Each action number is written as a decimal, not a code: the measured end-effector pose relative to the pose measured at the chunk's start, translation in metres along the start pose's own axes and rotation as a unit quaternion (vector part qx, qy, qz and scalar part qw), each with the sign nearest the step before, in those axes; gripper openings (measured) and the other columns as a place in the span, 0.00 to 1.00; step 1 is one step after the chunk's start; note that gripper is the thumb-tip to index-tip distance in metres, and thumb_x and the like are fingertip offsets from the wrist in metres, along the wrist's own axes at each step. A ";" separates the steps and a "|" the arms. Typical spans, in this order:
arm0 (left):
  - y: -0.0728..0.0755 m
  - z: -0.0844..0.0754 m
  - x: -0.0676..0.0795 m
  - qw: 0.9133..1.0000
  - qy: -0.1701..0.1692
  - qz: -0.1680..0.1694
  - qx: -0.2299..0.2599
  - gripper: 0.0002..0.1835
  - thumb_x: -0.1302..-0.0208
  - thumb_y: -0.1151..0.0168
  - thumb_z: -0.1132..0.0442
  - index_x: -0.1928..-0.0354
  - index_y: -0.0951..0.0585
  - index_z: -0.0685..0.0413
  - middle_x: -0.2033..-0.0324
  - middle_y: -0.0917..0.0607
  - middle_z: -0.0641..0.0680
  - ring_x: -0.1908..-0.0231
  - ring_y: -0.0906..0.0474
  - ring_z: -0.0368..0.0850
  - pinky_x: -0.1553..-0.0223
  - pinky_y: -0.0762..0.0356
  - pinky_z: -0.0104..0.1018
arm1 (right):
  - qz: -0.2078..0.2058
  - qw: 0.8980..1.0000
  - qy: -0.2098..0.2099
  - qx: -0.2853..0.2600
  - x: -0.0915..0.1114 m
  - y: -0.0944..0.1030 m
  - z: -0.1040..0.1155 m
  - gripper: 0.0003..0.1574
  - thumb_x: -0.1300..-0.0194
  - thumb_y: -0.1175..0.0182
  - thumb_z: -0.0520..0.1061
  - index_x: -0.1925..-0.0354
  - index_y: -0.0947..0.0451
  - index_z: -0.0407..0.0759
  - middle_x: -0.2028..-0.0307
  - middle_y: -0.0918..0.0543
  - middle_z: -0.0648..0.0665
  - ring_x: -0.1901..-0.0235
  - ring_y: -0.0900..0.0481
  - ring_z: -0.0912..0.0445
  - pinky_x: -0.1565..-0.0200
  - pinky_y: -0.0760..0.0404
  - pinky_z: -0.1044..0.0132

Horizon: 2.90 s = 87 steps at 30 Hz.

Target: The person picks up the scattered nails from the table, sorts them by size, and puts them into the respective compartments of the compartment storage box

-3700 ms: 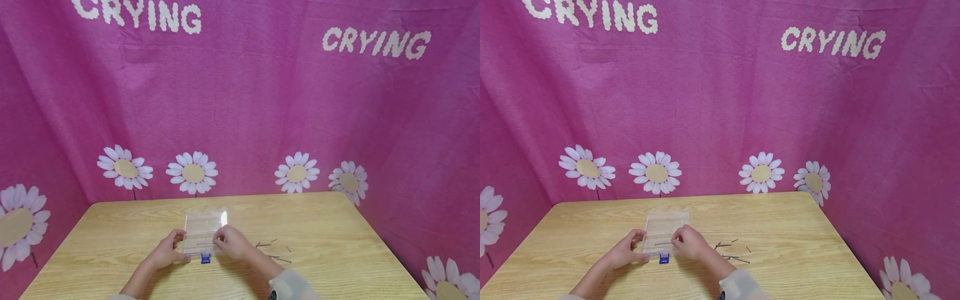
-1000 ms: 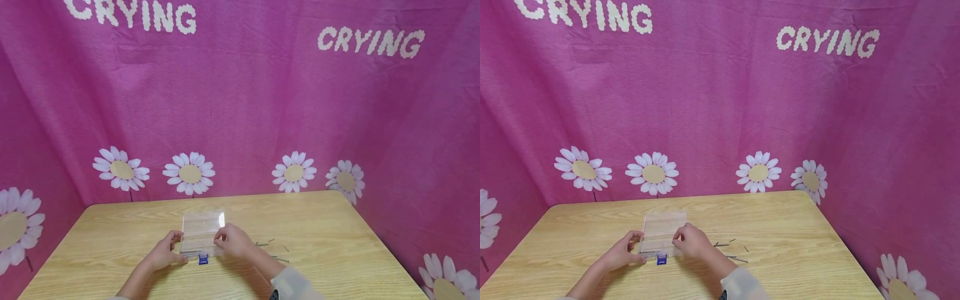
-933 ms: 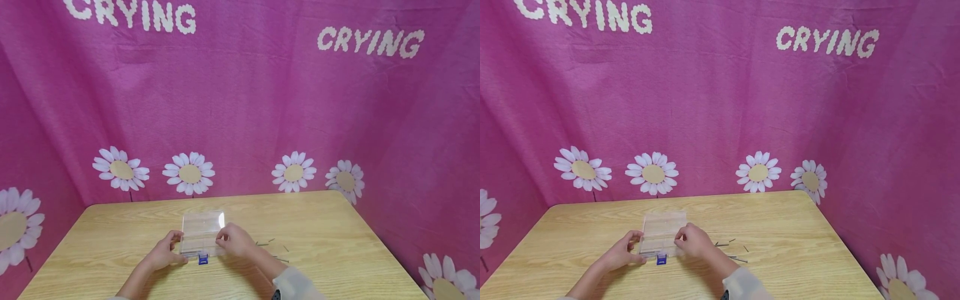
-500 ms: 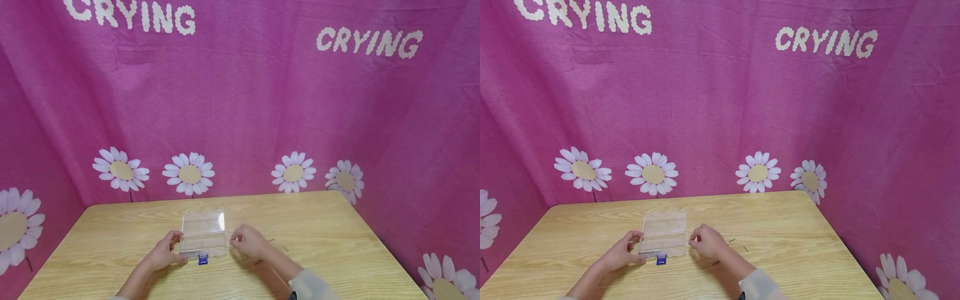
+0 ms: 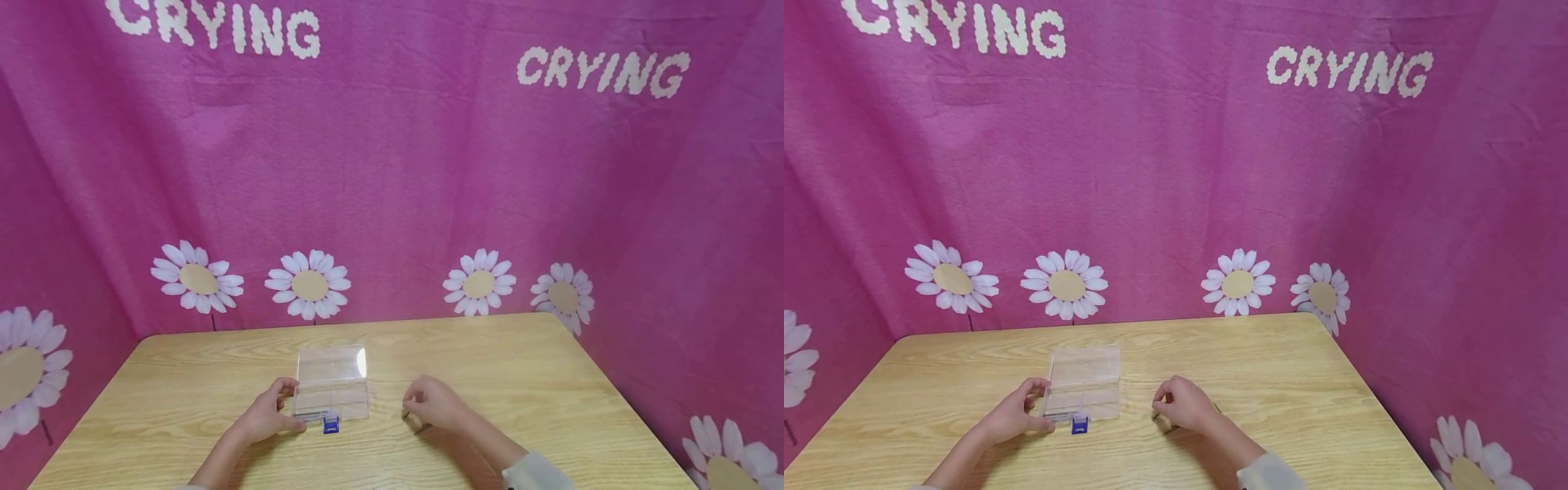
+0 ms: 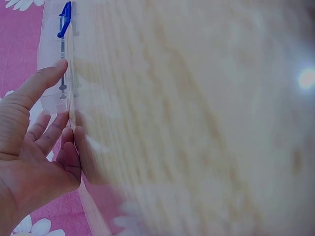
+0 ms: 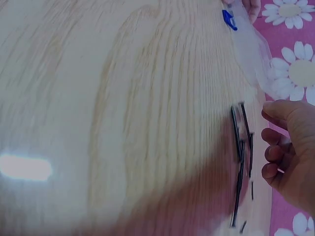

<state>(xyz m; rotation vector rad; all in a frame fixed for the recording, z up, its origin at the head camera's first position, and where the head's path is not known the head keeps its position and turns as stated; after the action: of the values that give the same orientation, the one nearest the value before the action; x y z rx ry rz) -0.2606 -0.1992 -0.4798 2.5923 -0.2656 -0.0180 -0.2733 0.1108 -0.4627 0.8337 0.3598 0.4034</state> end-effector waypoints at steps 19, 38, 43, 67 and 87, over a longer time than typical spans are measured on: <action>0.000 0.002 -0.001 1.000 0.011 -0.007 -0.008 0.41 0.63 0.24 0.69 0.43 0.34 0.65 0.47 0.24 0.61 0.41 0.33 0.60 0.40 0.37 0.56 | -0.005 0.999 0.014 0.029 0.012 0.003 -0.023 0.05 0.41 0.38 0.43 0.71 0.18 0.44 0.69 0.18 0.52 0.64 0.23 0.57 0.59 0.24 0.64; 0.000 0.003 -0.002 1.000 0.013 -0.008 -0.009 0.40 0.63 0.24 0.70 0.44 0.33 0.63 0.47 0.24 0.60 0.43 0.32 0.59 0.42 0.37 0.53 | -0.006 0.999 -0.007 0.047 0.003 -0.002 -0.021 0.05 0.42 0.38 0.42 0.66 0.19 0.44 0.64 0.19 0.48 0.60 0.23 0.53 0.55 0.24 0.56; -0.001 0.004 -0.003 1.000 0.022 -0.006 -0.010 0.41 0.62 0.24 0.69 0.43 0.34 0.63 0.46 0.25 0.61 0.44 0.32 0.59 0.43 0.36 0.54 | 0.001 0.999 -0.001 0.047 0.002 -0.003 -0.018 0.06 0.42 0.38 0.42 0.65 0.19 0.43 0.68 0.21 0.50 0.66 0.26 0.58 0.62 0.26 0.64; -0.001 0.003 -0.002 1.000 0.012 -0.011 -0.014 0.41 0.62 0.23 0.69 0.43 0.34 0.64 0.47 0.24 0.60 0.44 0.31 0.57 0.44 0.35 0.50 | 0.005 1.000 -0.009 0.027 -0.004 0.001 -0.031 0.06 0.43 0.39 0.40 0.66 0.18 0.40 0.63 0.16 0.44 0.57 0.20 0.47 0.51 0.24 0.49; -0.001 0.002 -0.002 1.000 0.017 -0.014 -0.012 0.42 0.63 0.23 0.69 0.43 0.34 0.65 0.46 0.24 0.61 0.45 0.31 0.57 0.44 0.35 0.49 | 0.016 0.999 -0.019 0.039 0.001 0.005 -0.035 0.04 0.41 0.41 0.40 0.70 0.19 0.44 0.67 0.19 0.49 0.60 0.23 0.52 0.51 0.25 0.51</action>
<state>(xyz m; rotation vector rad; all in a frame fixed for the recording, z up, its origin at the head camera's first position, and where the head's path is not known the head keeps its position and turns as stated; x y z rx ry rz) -0.2625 -0.1989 -0.4817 2.5690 -0.2163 0.0128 -0.2894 0.1361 -0.4808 0.9232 0.3296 0.4050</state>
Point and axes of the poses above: each hand's wrist, its own x-axis away from the middle knuckle, its own y-axis out of the back of the hand, z = x × y, the point moved 4 cm from there along -x, towards the middle knuckle
